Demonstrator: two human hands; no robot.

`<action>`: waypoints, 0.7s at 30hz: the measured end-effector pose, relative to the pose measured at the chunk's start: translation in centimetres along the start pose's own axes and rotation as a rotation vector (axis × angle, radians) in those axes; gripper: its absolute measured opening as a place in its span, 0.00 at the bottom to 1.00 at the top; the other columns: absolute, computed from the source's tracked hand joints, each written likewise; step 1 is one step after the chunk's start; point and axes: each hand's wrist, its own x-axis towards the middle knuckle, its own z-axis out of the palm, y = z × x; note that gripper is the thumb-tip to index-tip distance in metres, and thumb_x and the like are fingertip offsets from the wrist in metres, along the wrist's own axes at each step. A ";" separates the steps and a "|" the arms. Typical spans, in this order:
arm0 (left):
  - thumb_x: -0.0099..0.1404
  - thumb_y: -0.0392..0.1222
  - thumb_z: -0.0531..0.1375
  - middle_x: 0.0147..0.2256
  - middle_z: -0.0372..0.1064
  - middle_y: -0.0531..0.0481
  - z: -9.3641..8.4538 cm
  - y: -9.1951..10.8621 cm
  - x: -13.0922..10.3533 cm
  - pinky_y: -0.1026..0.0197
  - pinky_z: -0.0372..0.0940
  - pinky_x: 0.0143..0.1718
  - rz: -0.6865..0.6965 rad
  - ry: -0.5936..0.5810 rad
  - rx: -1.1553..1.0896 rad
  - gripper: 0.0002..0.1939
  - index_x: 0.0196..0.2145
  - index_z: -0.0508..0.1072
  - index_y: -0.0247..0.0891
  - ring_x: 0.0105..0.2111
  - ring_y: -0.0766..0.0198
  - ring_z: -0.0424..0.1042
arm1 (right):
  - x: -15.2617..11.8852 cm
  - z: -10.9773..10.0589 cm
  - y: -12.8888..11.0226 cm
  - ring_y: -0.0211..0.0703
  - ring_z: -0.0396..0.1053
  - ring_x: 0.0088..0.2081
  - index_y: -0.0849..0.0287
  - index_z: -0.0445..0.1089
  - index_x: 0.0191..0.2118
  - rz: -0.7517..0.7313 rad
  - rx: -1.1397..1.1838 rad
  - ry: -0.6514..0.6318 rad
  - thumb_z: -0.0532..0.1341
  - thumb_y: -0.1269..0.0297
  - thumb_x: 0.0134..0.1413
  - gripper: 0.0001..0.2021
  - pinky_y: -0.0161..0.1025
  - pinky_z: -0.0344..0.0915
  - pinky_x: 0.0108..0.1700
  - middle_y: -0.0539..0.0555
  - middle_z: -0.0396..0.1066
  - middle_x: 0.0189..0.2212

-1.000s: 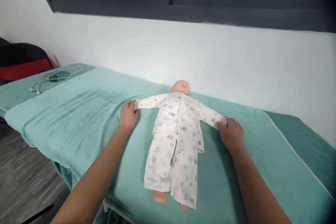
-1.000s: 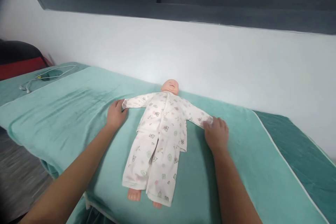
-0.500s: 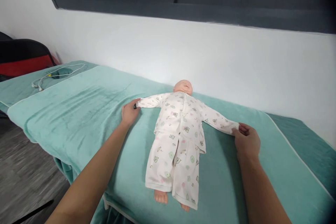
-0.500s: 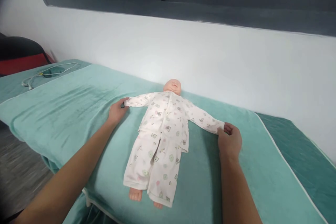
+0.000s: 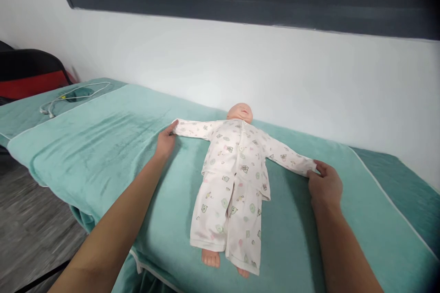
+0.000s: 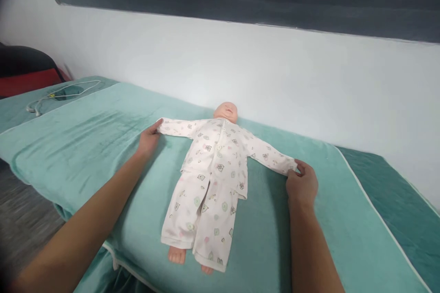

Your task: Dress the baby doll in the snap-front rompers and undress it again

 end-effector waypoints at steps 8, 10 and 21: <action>0.59 0.28 0.51 0.64 0.62 0.43 0.8 0.3 -0.5 0.51 0.55 0.67 0.075 0.036 0.392 0.31 0.61 0.69 0.34 0.65 0.53 0.61 | -0.2 0.2 -0.3 0.57 0.73 0.51 0.63 0.72 0.52 0.000 0.028 0.064 0.58 0.70 0.45 0.25 0.49 0.67 0.52 0.68 0.74 0.51; 0.60 0.29 0.51 0.66 0.57 0.39 1.1 0.5 -0.9 0.45 0.54 0.67 0.110 0.044 0.508 0.31 0.61 0.69 0.33 0.67 0.48 0.57 | -0.8 0.2 -0.8 0.61 0.67 0.59 0.64 0.72 0.51 -0.088 -0.037 0.104 0.58 0.68 0.47 0.23 0.53 0.60 0.61 0.70 0.70 0.56; 0.59 0.29 0.51 0.68 0.53 0.42 0.2 1.4 -4.5 0.45 0.53 0.67 0.277 0.067 0.597 0.32 0.61 0.66 0.38 0.68 0.50 0.52 | -14.0 -0.4 -4.8 0.54 0.60 0.64 0.54 0.66 0.56 -0.521 0.109 -0.293 0.57 0.58 0.63 0.18 0.59 0.61 0.62 0.60 0.62 0.63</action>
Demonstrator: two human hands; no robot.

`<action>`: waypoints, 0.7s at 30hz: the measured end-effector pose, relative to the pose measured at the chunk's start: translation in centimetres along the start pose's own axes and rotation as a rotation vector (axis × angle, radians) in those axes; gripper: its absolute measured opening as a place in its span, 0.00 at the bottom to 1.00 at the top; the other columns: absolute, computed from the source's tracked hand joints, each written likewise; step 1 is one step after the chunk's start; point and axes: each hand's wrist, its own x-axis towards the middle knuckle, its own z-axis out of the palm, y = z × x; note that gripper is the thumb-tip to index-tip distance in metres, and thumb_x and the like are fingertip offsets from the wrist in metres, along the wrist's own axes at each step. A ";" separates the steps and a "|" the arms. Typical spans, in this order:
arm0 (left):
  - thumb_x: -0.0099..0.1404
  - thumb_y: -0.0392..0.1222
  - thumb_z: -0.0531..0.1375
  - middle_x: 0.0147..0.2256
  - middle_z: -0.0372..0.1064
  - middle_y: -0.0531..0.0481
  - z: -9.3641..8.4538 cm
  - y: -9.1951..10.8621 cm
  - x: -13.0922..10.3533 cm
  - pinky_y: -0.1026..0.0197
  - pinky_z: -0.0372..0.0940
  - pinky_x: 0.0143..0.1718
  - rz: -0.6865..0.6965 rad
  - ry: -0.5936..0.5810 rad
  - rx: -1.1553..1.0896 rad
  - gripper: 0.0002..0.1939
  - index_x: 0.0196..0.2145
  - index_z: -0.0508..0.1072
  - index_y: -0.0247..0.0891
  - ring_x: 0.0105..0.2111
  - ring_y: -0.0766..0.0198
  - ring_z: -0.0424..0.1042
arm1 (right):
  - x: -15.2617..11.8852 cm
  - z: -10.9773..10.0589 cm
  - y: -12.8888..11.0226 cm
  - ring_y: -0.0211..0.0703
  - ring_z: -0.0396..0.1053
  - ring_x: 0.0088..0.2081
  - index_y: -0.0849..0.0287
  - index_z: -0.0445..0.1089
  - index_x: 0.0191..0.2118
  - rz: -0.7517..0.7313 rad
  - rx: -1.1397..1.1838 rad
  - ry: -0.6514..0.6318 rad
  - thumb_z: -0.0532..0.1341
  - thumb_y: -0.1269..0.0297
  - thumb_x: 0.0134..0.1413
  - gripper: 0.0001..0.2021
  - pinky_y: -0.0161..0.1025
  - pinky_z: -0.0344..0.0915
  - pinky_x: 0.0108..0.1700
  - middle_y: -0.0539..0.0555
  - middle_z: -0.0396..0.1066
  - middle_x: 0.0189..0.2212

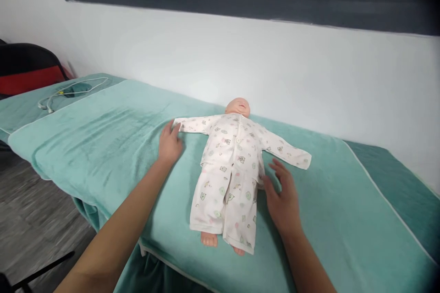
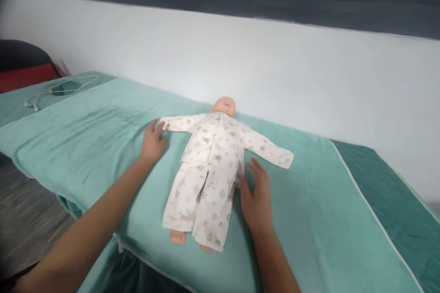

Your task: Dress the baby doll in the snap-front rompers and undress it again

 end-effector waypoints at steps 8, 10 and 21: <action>0.65 0.37 0.52 0.47 0.74 0.47 -7.0 3.2 -12.7 0.48 0.67 0.57 -0.132 -0.190 -0.427 0.15 0.47 0.72 0.45 0.49 0.56 0.73 | -10.1 -1.7 -4.6 0.56 0.55 0.67 0.47 0.58 0.63 -0.083 0.124 -0.267 0.61 0.60 0.62 0.26 0.58 0.63 0.62 0.58 0.53 0.68; 0.64 0.34 0.52 0.45 0.75 0.51 -8.5 4.7 -16.7 0.44 0.60 0.64 -0.125 -0.244 -0.469 0.17 0.46 0.72 0.49 0.51 0.56 0.73 | -11.6 -1.9 -4.9 0.58 0.58 0.65 0.47 0.59 0.63 -0.134 0.110 -0.273 0.63 0.59 0.59 0.27 0.57 0.67 0.59 0.59 0.55 0.66; 0.61 0.36 0.58 0.44 0.74 0.48 -9.1 9.3 -22.1 0.36 0.48 0.68 -0.035 -0.269 -0.456 0.18 0.48 0.68 0.52 0.48 0.53 0.74 | -12.7 -1.1 -6.6 0.44 0.71 0.35 0.53 0.64 0.35 -0.007 0.099 -0.196 0.64 0.62 0.59 0.07 0.40 0.69 0.36 0.52 0.70 0.34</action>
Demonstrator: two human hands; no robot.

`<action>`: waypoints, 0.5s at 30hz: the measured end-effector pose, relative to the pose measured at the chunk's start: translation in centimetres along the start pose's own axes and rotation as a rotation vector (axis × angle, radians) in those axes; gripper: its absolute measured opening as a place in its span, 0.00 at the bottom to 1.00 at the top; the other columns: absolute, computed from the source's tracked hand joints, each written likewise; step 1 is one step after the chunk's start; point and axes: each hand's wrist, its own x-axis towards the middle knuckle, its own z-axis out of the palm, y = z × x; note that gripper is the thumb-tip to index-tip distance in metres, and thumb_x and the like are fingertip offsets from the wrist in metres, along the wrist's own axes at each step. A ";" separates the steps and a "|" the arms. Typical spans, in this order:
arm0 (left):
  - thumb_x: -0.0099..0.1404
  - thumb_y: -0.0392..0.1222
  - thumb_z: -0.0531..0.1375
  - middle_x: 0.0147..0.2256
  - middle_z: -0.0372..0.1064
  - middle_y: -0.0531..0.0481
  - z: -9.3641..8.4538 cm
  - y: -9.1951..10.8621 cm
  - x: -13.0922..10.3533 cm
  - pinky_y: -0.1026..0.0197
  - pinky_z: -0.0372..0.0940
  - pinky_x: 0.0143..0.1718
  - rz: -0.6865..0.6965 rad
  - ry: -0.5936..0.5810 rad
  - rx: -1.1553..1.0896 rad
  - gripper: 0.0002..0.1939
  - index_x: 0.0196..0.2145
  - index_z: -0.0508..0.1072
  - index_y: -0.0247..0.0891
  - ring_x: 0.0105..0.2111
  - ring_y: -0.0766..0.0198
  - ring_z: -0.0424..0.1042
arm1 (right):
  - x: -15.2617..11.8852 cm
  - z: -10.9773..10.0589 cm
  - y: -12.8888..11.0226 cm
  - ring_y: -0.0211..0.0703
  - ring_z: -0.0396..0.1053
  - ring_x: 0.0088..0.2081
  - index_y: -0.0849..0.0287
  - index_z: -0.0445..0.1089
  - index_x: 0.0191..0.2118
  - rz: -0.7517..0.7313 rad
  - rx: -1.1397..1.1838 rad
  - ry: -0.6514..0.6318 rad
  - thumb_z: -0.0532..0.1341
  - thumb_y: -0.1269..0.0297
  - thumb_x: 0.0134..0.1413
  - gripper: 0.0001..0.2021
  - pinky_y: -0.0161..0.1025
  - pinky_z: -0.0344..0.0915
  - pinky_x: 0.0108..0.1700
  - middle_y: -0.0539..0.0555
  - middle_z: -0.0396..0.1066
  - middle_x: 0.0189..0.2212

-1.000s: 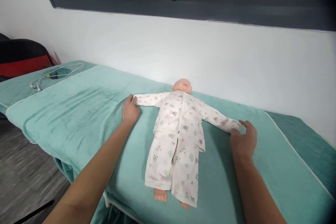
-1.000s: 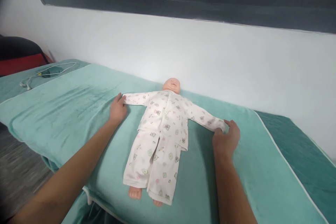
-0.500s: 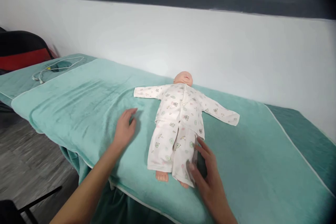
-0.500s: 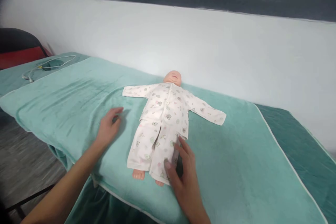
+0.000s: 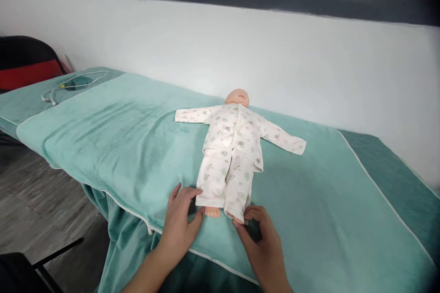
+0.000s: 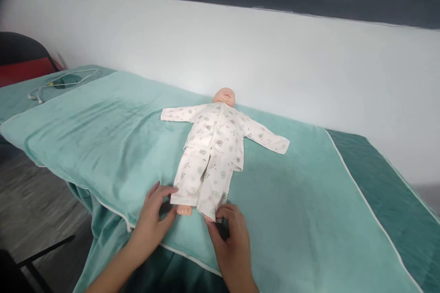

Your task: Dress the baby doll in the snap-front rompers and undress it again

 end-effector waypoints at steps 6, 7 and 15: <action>0.66 0.40 0.54 0.39 0.75 0.51 -0.5 1.0 0.2 0.38 0.53 0.65 -0.049 0.045 -0.075 0.09 0.41 0.70 0.52 0.43 0.55 0.75 | -0.8 -0.8 -2.2 0.45 0.71 0.37 0.51 0.64 0.38 0.007 0.017 0.100 0.61 0.66 0.61 0.04 0.40 0.69 0.37 0.52 0.69 0.36; 0.67 0.41 0.54 0.40 0.75 0.50 -0.7 1.3 0.1 0.40 0.58 0.62 -0.065 0.052 -0.096 0.08 0.41 0.71 0.52 0.45 0.54 0.74 | -0.8 -0.8 -2.5 0.47 0.71 0.40 0.50 0.64 0.40 -0.030 -0.018 0.123 0.61 0.67 0.60 0.06 0.43 0.70 0.40 0.53 0.69 0.39; 0.70 0.41 0.53 0.41 0.73 0.48 -1.9 3.5 -1.0 0.54 0.69 0.45 -0.053 0.020 -0.195 0.09 0.45 0.71 0.49 0.43 0.58 0.73 | 1.3 1.9 -4.0 0.62 0.55 0.65 0.51 0.67 0.46 -0.238 -0.326 -0.057 0.59 0.70 0.60 0.11 0.61 0.64 0.56 0.58 0.61 0.61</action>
